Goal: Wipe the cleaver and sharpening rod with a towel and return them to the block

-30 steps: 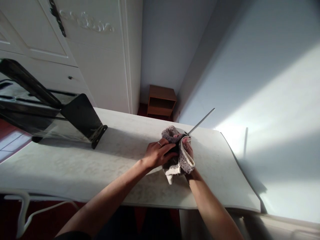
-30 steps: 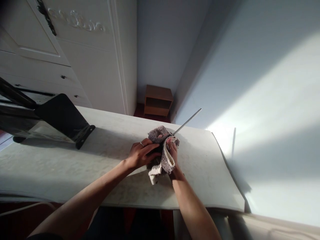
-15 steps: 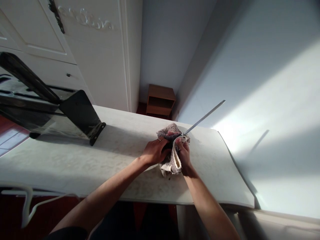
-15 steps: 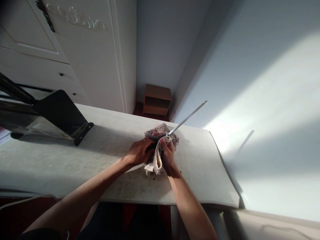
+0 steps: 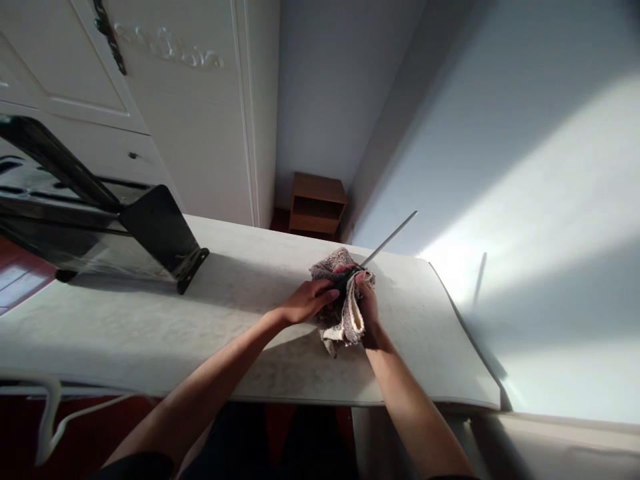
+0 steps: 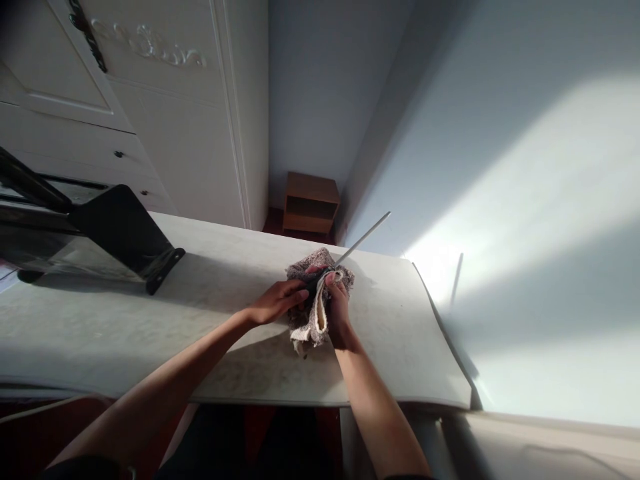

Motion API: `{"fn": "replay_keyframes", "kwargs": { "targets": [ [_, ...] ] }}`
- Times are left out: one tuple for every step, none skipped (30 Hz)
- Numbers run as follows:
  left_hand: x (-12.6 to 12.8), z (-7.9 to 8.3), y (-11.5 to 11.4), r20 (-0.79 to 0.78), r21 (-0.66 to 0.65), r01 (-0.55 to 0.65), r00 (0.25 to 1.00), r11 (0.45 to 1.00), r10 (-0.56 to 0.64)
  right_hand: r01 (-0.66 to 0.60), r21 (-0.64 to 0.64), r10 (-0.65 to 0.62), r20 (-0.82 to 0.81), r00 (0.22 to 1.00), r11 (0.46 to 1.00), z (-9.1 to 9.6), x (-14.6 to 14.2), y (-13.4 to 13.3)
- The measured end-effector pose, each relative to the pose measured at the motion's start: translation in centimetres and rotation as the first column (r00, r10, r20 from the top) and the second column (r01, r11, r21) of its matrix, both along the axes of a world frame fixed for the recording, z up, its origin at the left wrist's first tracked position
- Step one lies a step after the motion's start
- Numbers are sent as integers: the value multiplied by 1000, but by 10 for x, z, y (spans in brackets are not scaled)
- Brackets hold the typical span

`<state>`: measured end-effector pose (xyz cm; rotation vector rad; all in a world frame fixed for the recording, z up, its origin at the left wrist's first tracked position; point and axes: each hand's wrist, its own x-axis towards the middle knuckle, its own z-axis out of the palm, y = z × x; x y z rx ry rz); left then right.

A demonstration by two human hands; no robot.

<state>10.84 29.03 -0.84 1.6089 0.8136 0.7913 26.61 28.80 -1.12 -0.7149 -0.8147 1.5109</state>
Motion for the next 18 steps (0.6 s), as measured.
{"fn": "replay_keyframes", "kwargs": {
  "targets": [
    [1, -1, 0, 17, -16, 7, 1000, 1000, -7, -9, 1, 9, -7, 1000, 1000, -1, 1, 1],
    [1, -2, 0, 33, -31, 14, 999, 999, -13, -11, 1, 11, -13, 1000, 1000, -2, 2, 2],
    [2, -3, 1, 46, -45, 20, 999, 999, -18, -7, -2, 7, -18, 1000, 1000, -4, 3, 3],
    [2, -4, 1, 55, -54, 25, 998, 998, -22, 1, -7, -1, -21, 1000, 1000, -5, 4, 4],
    [2, -5, 2, 61, -58, 28, 998, 998, -25, 10, -13, -11, -22, 1000, 1000, -6, 5, 6],
    [2, -6, 2, 63, -62, 28, 998, 998, -24, 19, -17, -19, -21, 1000, 1000, -6, 5, 6],
    [2, -6, 3, 60, -63, 25, 998, 998, -22, 25, -19, -25, -18, 1000, 1000, -6, 6, 7],
    [2, -7, 3, 51, -61, 19, 999, 998, -16, 27, -16, -28, -14, 1000, 999, -6, 6, 7],
    [2, -7, 3, 38, -55, 9, 999, 998, -6, 26, -10, -26, -10, 1000, 1000, -5, 6, 7],
    [2, -7, 4, 21, -44, -6, 1000, 999, 7, 21, -3, -21, -12, 1000, 1000, -4, 6, 7],
    [3, -8, 3, 1, -30, -24, 1000, 999, 24, 11, 5, -11, -19, 1000, 1000, -3, 6, 7],
    [3, -8, 3, -16, -12, -43, 999, 999, 43, -1, 12, 1, -28, 1000, 1000, -3, 6, 7],
    [3, -9, 3, -27, 9, -65, 998, 998, 65, -12, 21, 13, -34, 999, 1000, -2, 7, 7],
    [4, -10, 3, -33, 30, -88, 995, 996, 89, -22, 31, 23, -33, 999, 999, -2, 8, 7],
    [4, -11, 3, -39, 50, -110, 993, 993, 112, -25, 43, 26, -26, 999, 999, -2, 8, 7],
    [5, -13, 3, -45, 68, -131, 990, 989, 134, -20, 54, 21, -16, 1000, 998, -3, 9, 7],
    [5, -14, 3, -55, 86, -151, 986, 985, 156, -11, 61, 12, -2, 1000, 998, -3, 10, 8],
    [6, -15, 3, -72, 105, -171, 981, 980, 179, 0, 64, 0, 10, 1000, 998, -3, 10, 8]
  ]
}}
